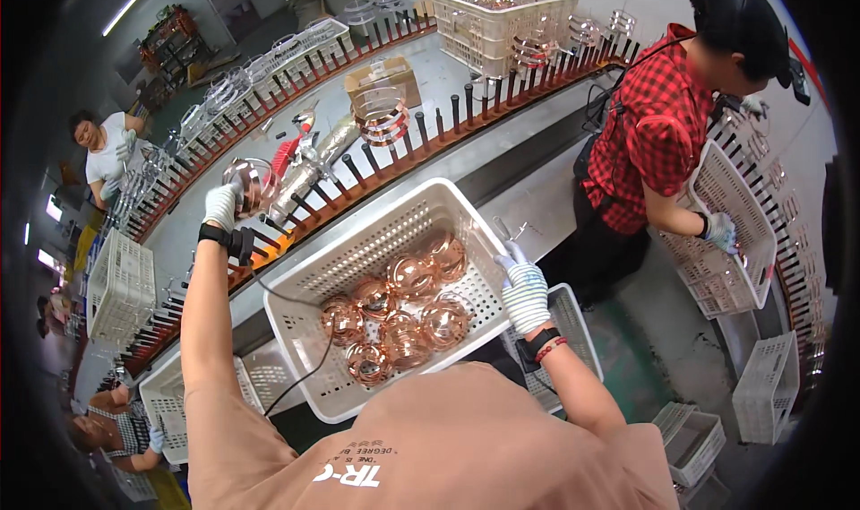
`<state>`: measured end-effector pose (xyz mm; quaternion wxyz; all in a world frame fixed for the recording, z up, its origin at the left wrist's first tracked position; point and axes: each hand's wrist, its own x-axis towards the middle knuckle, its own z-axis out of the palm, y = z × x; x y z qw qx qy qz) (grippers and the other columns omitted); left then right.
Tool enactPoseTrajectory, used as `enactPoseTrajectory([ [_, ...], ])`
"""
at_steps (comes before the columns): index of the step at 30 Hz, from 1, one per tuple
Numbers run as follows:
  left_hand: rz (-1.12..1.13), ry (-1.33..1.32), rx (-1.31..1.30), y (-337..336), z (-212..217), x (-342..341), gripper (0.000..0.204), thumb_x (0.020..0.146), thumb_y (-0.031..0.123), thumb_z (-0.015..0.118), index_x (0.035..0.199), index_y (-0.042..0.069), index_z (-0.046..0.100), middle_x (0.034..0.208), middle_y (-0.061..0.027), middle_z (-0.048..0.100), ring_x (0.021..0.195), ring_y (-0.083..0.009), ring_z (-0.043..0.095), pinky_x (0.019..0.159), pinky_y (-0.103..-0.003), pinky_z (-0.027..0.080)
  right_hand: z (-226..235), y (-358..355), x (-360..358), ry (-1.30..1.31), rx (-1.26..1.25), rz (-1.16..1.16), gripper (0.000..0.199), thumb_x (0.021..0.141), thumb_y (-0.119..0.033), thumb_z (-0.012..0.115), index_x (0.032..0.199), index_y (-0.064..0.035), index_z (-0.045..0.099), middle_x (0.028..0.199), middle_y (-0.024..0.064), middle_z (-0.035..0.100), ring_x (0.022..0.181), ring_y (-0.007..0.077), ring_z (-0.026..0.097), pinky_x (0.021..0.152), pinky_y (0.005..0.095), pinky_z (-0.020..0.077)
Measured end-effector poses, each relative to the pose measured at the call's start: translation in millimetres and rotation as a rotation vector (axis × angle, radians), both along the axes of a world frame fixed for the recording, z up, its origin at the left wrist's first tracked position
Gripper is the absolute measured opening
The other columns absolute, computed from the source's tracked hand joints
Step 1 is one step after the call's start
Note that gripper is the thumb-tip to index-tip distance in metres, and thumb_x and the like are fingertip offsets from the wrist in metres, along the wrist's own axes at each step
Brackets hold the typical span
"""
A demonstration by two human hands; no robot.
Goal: The recorder is picking up copper-colored metal components from a conveyor belt and placing them into a white plastic basket.
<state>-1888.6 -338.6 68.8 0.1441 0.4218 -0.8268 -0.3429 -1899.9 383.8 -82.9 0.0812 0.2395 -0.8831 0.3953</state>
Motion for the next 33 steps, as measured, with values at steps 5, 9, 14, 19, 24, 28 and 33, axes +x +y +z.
enactPoseTrajectory([
  [5,-0.453,0.673,0.374,266,110,-81,0.014,0.099,0.012,0.06,0.106,0.004,0.07,0.082,-0.001,0.067,0.061,-0.0105,0.062,0.053,-0.027,0.049,-18,23,-1,-0.05,-0.002,-0.078,0.048,0.076,0.007,0.056,0.121,-0.0033,0.069,0.142,0.0232,0.059,0.121,0.0418,0.062,0.103,0.0471,0.0508],
  [9,-0.513,0.208,0.533,224,41,-139,0.022,0.102,0.023,0.06,0.117,0.008,0.066,0.098,-0.0115,0.073,0.083,-0.0231,0.071,0.069,-0.037,0.057,-11,16,-5,-0.064,-0.169,-0.035,0.048,0.078,0.008,0.054,0.123,-0.0032,0.068,0.139,0.0226,0.061,0.124,0.0413,0.06,0.107,0.0461,0.049],
  [14,-0.258,0.348,0.616,160,-62,-191,0.03,0.097,0.029,0.066,0.106,0.002,0.075,0.097,-0.0106,0.074,0.082,-0.0232,0.071,0.073,-0.039,0.057,-3,9,-10,-0.073,-0.226,-0.02,0.043,0.079,0.007,0.056,0.12,-0.0015,0.069,0.13,0.0206,0.066,0.114,0.0406,0.065,0.1,0.045,0.0535],
  [19,-0.337,0.318,0.531,91,-40,-152,0.022,0.092,0.016,0.067,0.113,0.008,0.069,0.093,-0.0091,0.074,0.079,-0.0274,0.071,0.07,-0.044,0.06,10,8,-13,-0.006,-0.157,0.022,0.042,0.08,0.002,0.058,0.121,-0.0034,0.067,0.132,0.0201,0.064,0.109,0.0403,0.065,0.097,0.047,0.0539],
  [24,-0.487,0.365,-0.27,250,38,-175,0.021,0.089,0.013,0.073,0.107,0.002,0.074,0.082,-0.0013,0.071,0.061,-0.0097,0.062,0.046,-0.028,0.045,-13,27,-18,0.009,-0.142,-0.044,0.054,0.081,0.0,0.062,0.135,-0.0044,0.061,0.137,0.0179,0.06,0.117,0.0388,0.061,0.102,0.047,0.0505],
  [28,-0.673,0.568,0.235,410,122,-194,0.035,0.092,0.004,0.049,0.119,-0.004,0.069,0.103,-0.0063,0.071,0.087,-0.0115,0.063,0.076,-0.029,0.052,-11,36,-20,0.03,-0.138,-0.136,0.057,0.081,0.003,0.063,0.138,-0.0043,0.059,0.123,0.0208,0.065,0.112,0.0395,0.063,0.098,0.0476,0.0508],
  [33,-0.871,0.479,0.249,411,57,-330,0.021,0.098,0.019,0.057,0.099,0.006,0.073,0.086,-0.0072,0.07,0.077,-0.019,0.066,0.067,-0.032,0.053,-2,27,-26,-0.001,-0.084,-0.109,0.059,0.078,0.003,0.063,0.137,-0.0041,0.061,0.112,0.0209,0.068,0.104,0.0396,0.064,0.092,0.0492,0.0512],
])
